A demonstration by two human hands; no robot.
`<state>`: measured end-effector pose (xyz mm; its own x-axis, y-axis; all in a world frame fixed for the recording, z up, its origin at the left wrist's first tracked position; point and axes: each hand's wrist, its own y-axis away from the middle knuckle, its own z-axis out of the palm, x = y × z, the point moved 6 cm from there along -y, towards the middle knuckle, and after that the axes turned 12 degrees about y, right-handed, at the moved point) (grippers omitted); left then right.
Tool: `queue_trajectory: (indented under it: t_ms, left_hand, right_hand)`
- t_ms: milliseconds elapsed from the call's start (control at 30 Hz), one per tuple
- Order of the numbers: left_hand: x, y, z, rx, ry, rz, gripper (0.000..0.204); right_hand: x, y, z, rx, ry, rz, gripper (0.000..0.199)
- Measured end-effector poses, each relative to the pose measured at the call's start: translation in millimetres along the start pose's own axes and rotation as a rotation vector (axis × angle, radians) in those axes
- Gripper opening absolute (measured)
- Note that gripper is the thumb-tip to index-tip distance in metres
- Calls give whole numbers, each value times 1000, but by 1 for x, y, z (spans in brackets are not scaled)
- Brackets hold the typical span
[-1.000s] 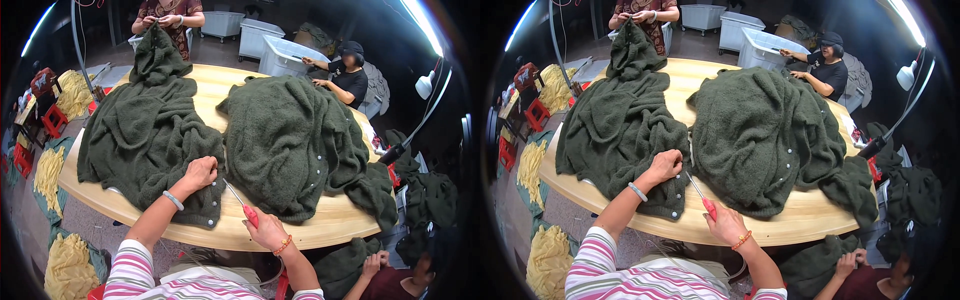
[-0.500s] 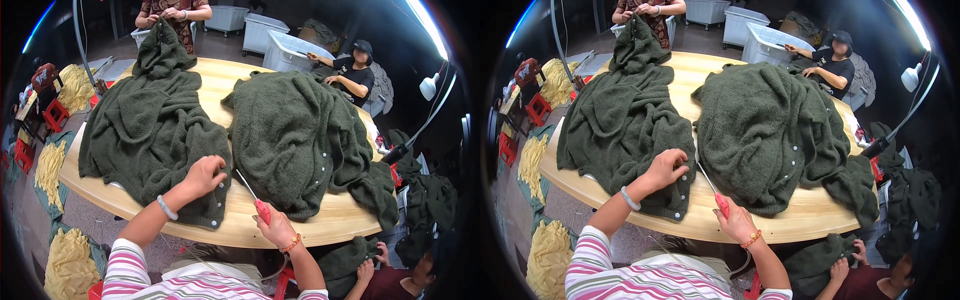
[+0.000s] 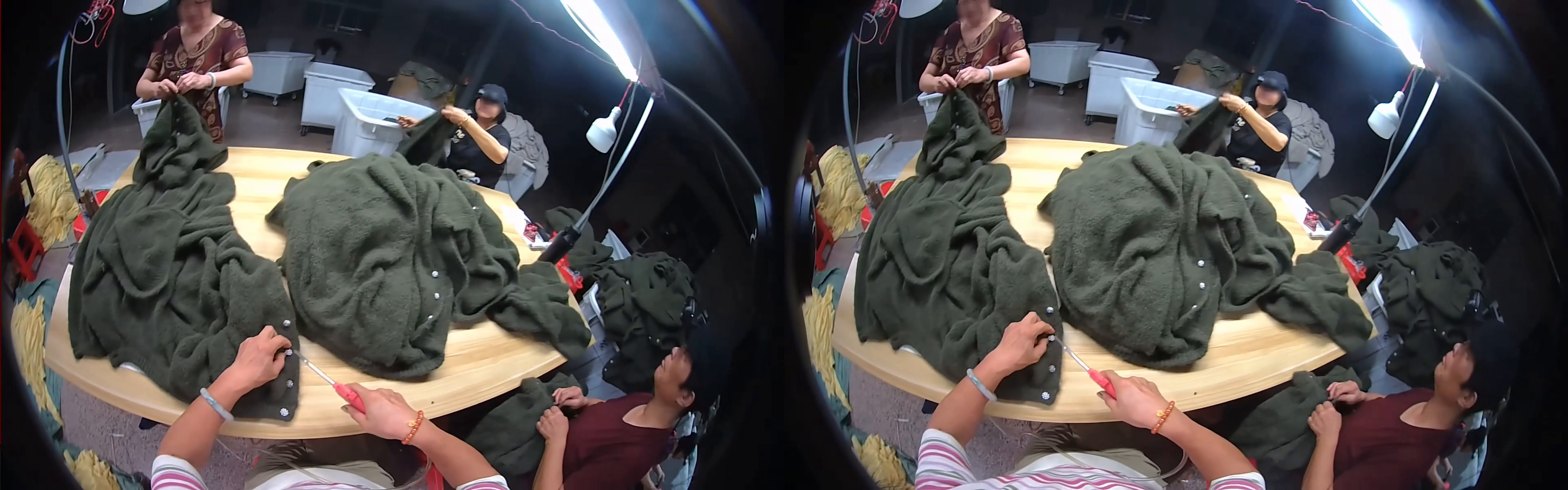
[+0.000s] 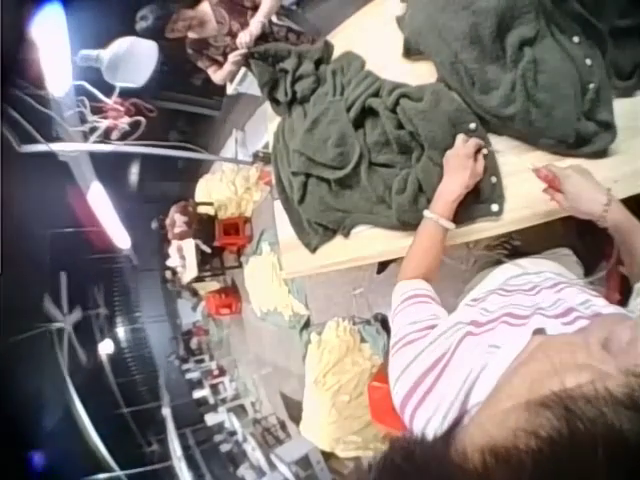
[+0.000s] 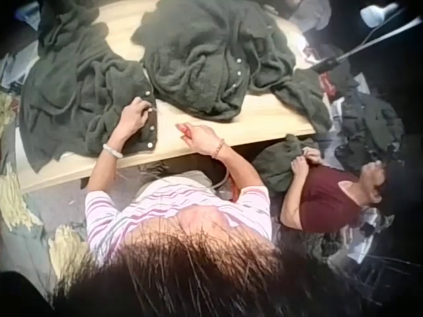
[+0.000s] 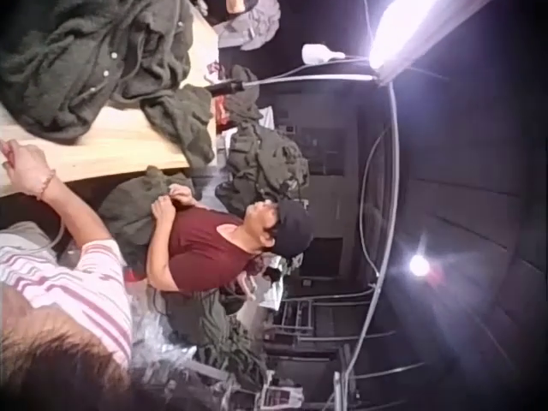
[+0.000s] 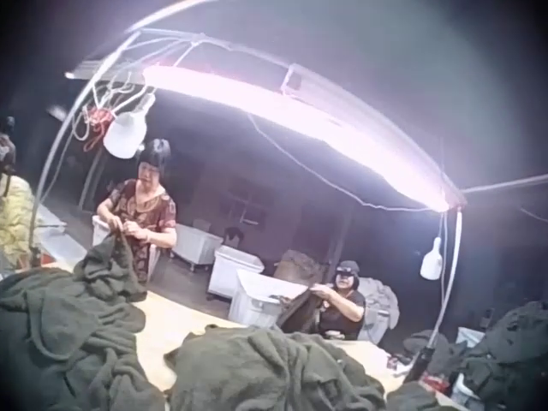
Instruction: Trimming loose threads from green knitted sweaters or garments using scissors.
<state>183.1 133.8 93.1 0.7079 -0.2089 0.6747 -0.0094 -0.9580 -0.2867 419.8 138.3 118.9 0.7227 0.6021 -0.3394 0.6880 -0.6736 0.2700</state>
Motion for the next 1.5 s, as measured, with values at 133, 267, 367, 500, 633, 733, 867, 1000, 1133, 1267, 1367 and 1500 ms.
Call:
queue_trajectory:
  t_ms: [133, 267, 367, 500, 633, 733, 867, 1000, 1133, 1267, 1367, 1500]
  left_hand:
    - [10, 3, 0, -53, -74, 9, 17]
    - [-2, -3, 14, -46, -141, -28, 15]
    - [-6, -4, 7, 56, -42, 30, 12]
    - [-30, -12, -10, 147, 344, -111, 10]
    - [-28, 3, -19, 281, 456, -156, 17]
    - [23, 24, -25, 294, 183, 119, 28]
    - [60, 59, 18, -25, -160, 274, 17]
    - [24, 62, 35, 28, -301, 19, 27]
    - [1, 49, 28, -19, 40, -120, 20]
    - [-13, 44, 23, -3, 203, -139, 12]
    - [-15, 46, 19, 3, 385, -203, 11]
    - [-27, 49, 24, -49, 513, -360, 14]
  right_hand:
    - [-7, 5, 3, -50, 13, -33, 36]
    - [2, 1, 6, 25, -42, -15, 40]
    - [-8, 12, -1, 29, -24, 0, 39]
    - [-10, 13, -10, 80, 0, -29, 39]
    - [-2, 12, -4, 65, -108, 32, 40]
    - [12, 18, 1, 74, -128, 55, 40]
    - [19, 23, 5, 53, -174, 92, 40]
    - [20, 30, 10, 127, -130, 23, 40]
    - [8, 36, 14, -9, -63, -6, 38]
    - [-5, 37, 16, -136, 28, -77, 38]
    - [-9, 37, 14, -114, 40, -72, 37]
    - [-8, 34, 16, -139, 36, -67, 37]
